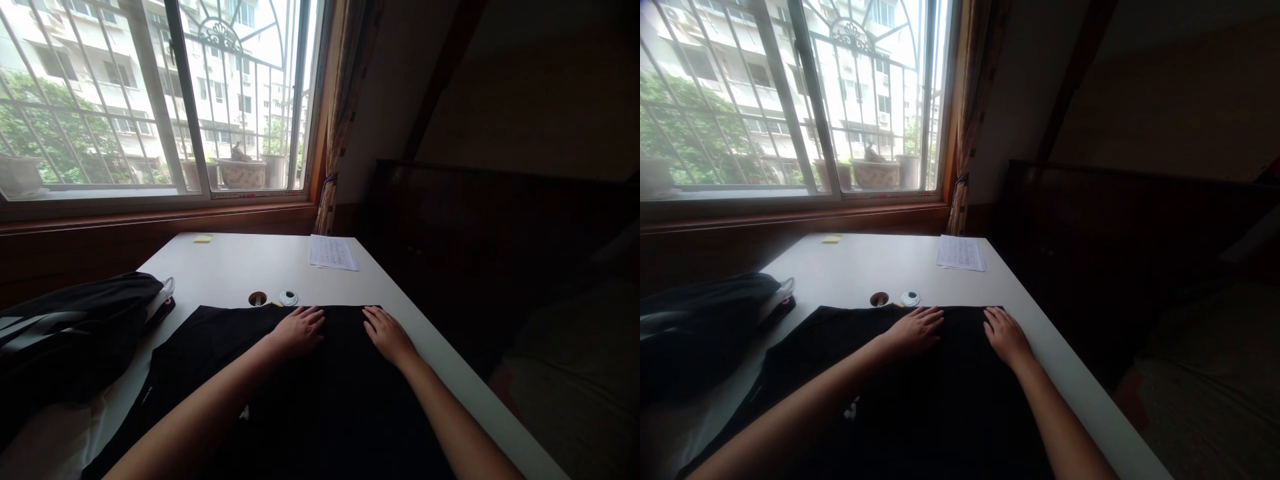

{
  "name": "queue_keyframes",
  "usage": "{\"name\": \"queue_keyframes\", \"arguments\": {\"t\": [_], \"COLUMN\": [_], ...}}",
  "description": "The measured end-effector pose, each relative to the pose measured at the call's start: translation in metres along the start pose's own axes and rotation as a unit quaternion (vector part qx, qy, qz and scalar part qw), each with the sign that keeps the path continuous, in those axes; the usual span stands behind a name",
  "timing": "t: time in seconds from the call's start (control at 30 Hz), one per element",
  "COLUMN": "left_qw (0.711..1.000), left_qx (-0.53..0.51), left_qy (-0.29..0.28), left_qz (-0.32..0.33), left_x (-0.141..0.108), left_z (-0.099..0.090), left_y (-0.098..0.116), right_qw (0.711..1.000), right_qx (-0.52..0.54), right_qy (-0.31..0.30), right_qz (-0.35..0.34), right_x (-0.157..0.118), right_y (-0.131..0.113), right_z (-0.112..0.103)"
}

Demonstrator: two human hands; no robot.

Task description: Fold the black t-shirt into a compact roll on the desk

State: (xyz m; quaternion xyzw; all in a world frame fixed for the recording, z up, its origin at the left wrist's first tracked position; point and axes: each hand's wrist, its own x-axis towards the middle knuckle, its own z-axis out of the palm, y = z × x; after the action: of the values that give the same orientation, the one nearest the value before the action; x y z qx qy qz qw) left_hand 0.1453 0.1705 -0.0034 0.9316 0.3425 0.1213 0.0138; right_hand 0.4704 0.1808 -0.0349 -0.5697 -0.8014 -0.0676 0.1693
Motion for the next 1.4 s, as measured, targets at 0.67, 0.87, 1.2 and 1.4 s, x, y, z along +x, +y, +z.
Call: {"name": "queue_keyframes", "arguments": {"t": [0.67,0.87,1.2,1.4], "left_qw": [0.999,0.998,0.998,0.998], "left_qx": [-0.014,-0.014,-0.015,-0.012], "left_qy": [-0.005,-0.01,-0.013,-0.013], "left_qz": [-0.049,-0.053,-0.065,-0.068], "left_x": [0.017,0.018,0.028,0.035], "left_z": [0.029,0.029,0.034,0.032], "left_y": [-0.009,-0.01,-0.018,-0.022], "right_qw": [0.994,0.998,0.997,0.996], "right_qx": [0.014,0.024,0.001,-0.01], "right_qy": [-0.053,-0.008,-0.013,-0.006], "right_qz": [0.097,0.06,0.077,0.09], "right_x": [-0.012,-0.013,0.0,0.011], "right_y": [0.052,0.055,0.063,0.057], "right_z": [0.004,-0.001,-0.001,-0.005]}}
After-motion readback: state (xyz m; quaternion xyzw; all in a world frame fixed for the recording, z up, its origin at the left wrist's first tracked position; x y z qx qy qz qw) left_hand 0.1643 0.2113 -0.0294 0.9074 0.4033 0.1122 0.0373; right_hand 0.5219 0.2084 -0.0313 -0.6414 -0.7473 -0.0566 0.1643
